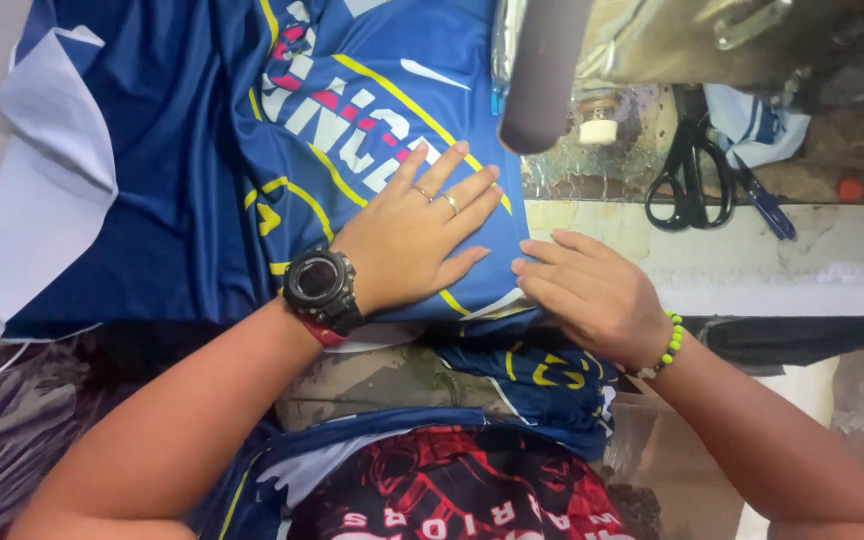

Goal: Smoothing and positioning a sports jersey on a work surface in a factory setting.

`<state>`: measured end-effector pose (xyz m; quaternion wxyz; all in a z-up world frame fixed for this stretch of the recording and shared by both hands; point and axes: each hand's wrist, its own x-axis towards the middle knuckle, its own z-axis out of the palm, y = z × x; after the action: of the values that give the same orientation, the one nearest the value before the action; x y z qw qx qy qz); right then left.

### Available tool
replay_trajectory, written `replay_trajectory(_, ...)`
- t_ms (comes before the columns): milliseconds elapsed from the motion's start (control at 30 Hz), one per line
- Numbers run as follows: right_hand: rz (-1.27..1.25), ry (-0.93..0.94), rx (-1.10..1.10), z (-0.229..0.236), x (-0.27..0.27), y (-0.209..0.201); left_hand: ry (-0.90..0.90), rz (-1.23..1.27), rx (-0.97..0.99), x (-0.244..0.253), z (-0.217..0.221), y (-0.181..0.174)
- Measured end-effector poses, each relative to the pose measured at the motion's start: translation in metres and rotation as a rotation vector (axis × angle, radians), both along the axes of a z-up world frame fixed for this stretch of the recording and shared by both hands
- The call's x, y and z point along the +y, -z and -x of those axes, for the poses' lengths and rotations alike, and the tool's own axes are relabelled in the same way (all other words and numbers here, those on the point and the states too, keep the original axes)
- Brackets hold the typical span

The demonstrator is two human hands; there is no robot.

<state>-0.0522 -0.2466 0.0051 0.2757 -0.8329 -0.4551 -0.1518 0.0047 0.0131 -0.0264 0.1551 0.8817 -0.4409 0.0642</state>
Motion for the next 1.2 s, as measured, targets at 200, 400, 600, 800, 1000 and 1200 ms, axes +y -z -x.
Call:
replay_trajectory(200,0.080,0.019,-0.007,-0.016,0.006,-0.011,0.026,0.049,0.001,0.003,-0.018,-0.012)
replay_trajectory(400,0.159,0.046,-0.049,-0.032,0.013,-0.014,0.090,0.079,0.006,0.010,-0.047,-0.018)
replay_trajectory(600,0.155,0.053,-0.053,-0.047,0.018,-0.011,0.172,0.098,0.029,0.017,-0.078,-0.013)
replay_trajectory(800,0.132,0.122,-0.136,-0.063,0.027,-0.013,0.241,0.056,-0.010,0.020,-0.112,-0.010)
replay_trajectory(1000,0.165,0.100,-0.150,-0.067,0.027,-0.012,0.260,0.021,-0.204,0.015,-0.122,-0.014)
replay_trajectory(1200,0.083,0.093,-0.118,-0.046,0.013,0.011,0.051,0.096,0.046,-0.016,-0.018,0.010)
